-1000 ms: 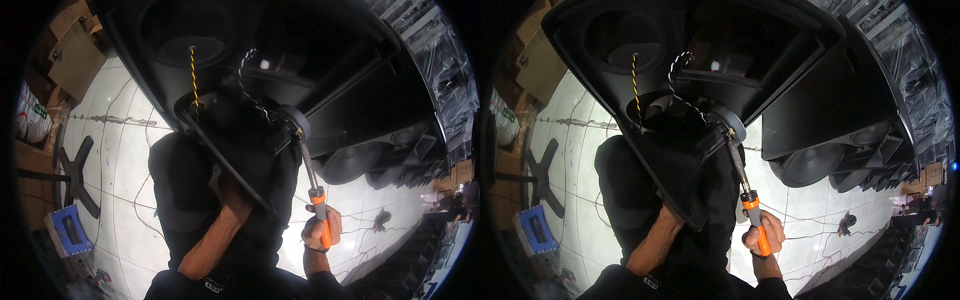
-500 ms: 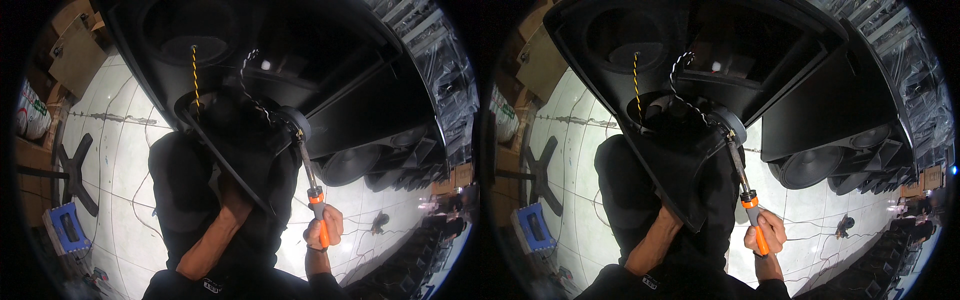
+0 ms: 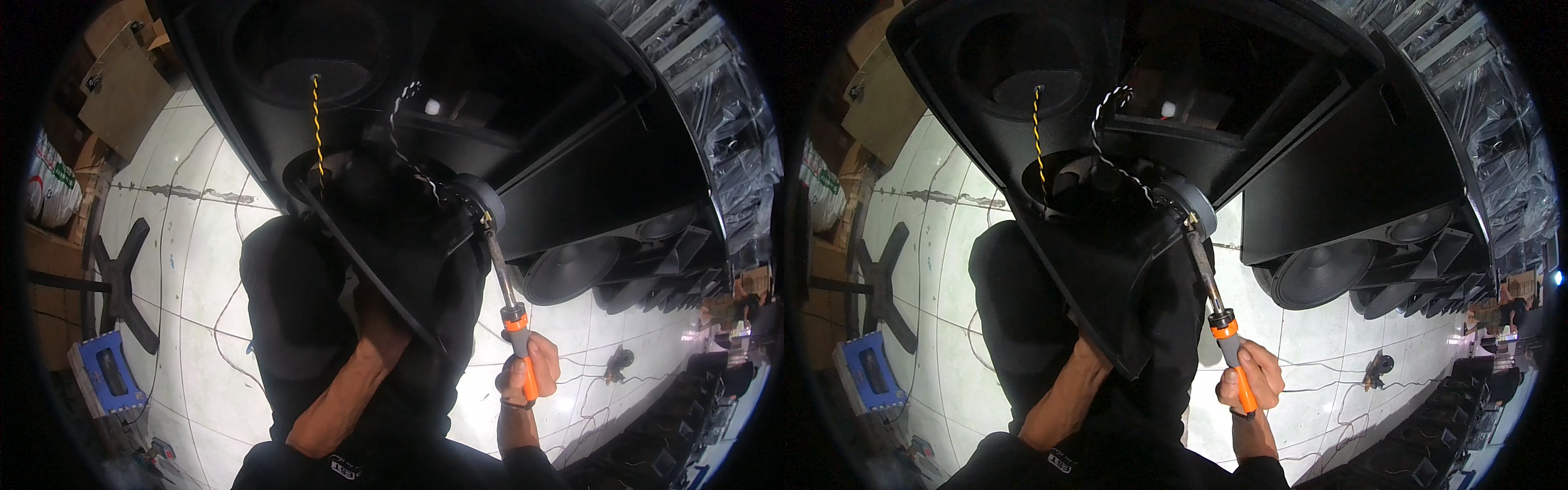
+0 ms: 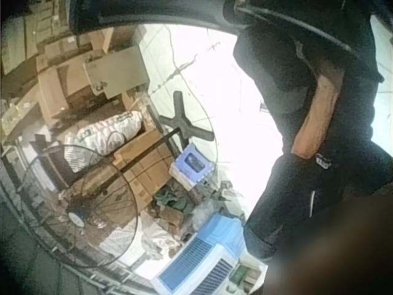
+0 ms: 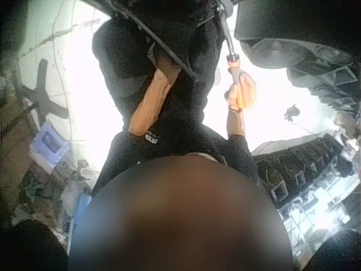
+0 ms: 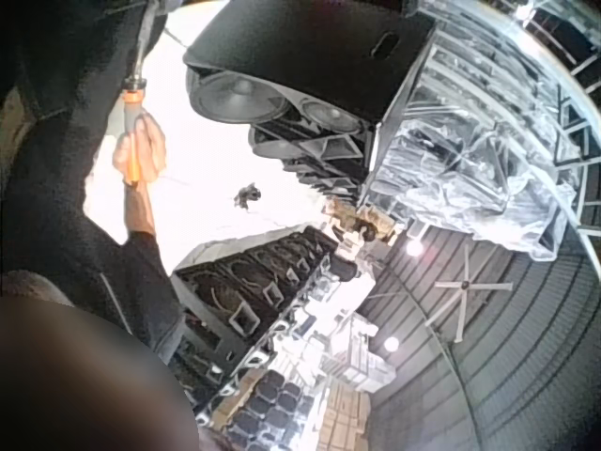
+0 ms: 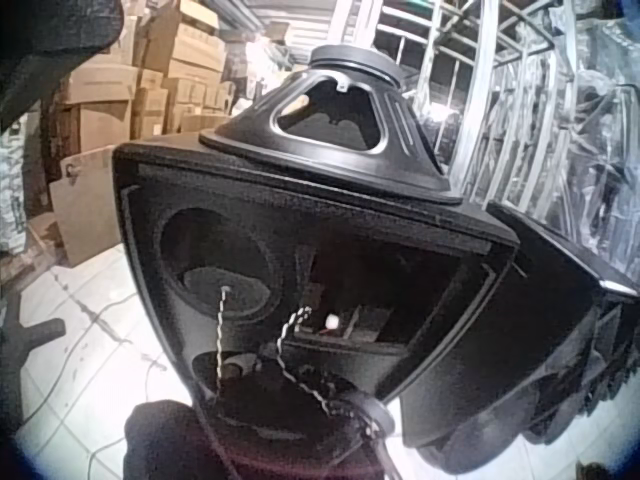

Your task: The person sits on the floor and assembles a speaker unit by connecting wires, inserting a driver, and securing it with a screwdriver. They then use a soldering iron to solder the connections and finish by adjusting the speaker cone.

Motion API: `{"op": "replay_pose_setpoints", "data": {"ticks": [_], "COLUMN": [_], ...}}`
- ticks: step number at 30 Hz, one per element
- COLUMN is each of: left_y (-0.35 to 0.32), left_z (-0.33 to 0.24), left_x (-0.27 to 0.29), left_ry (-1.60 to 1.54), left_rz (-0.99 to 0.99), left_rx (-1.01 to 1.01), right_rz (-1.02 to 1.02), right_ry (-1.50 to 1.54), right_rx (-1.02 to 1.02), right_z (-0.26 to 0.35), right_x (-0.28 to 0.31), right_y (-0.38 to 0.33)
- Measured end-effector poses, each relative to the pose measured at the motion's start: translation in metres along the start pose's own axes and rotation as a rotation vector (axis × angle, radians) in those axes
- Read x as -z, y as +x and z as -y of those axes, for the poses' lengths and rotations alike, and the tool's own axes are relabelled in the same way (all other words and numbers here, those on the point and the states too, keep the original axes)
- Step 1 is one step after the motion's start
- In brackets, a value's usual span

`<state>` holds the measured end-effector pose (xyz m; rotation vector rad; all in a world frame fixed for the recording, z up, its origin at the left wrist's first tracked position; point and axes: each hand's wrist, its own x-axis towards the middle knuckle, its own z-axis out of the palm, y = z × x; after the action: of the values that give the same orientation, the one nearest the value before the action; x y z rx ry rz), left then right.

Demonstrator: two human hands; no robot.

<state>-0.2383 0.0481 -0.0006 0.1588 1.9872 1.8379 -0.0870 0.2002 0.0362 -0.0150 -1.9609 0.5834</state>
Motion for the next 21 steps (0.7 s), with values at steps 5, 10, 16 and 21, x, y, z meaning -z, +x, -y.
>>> {"op": "replay_pose_setpoints", "data": {"ticks": [5, 10, 16, 21], "left_y": [0.0, -0.003, -0.004, -0.004], "left_z": [0.013, 0.002, -0.002, 0.004], "left_x": [-0.003, -0.001, 0.001, 0.0], "left_ry": [-0.315, 0.009, 0.051, 0.019], "left_rz": [0.018, -0.029, -0.014, -0.009], "left_rx": [0.045, -0.053, -0.042, -0.05], "right_rz": [0.144, 0.138, 0.126, 0.128], "right_ry": [-0.072, -0.073, -0.06, -0.061], "right_rx": [0.078, 0.057, 0.056, 0.037], "right_z": [-0.003, -0.004, -0.011, -0.01], "right_x": [0.004, 0.004, 0.004, 0.004], "right_y": [0.005, 0.006, 0.0, 0.0]}}
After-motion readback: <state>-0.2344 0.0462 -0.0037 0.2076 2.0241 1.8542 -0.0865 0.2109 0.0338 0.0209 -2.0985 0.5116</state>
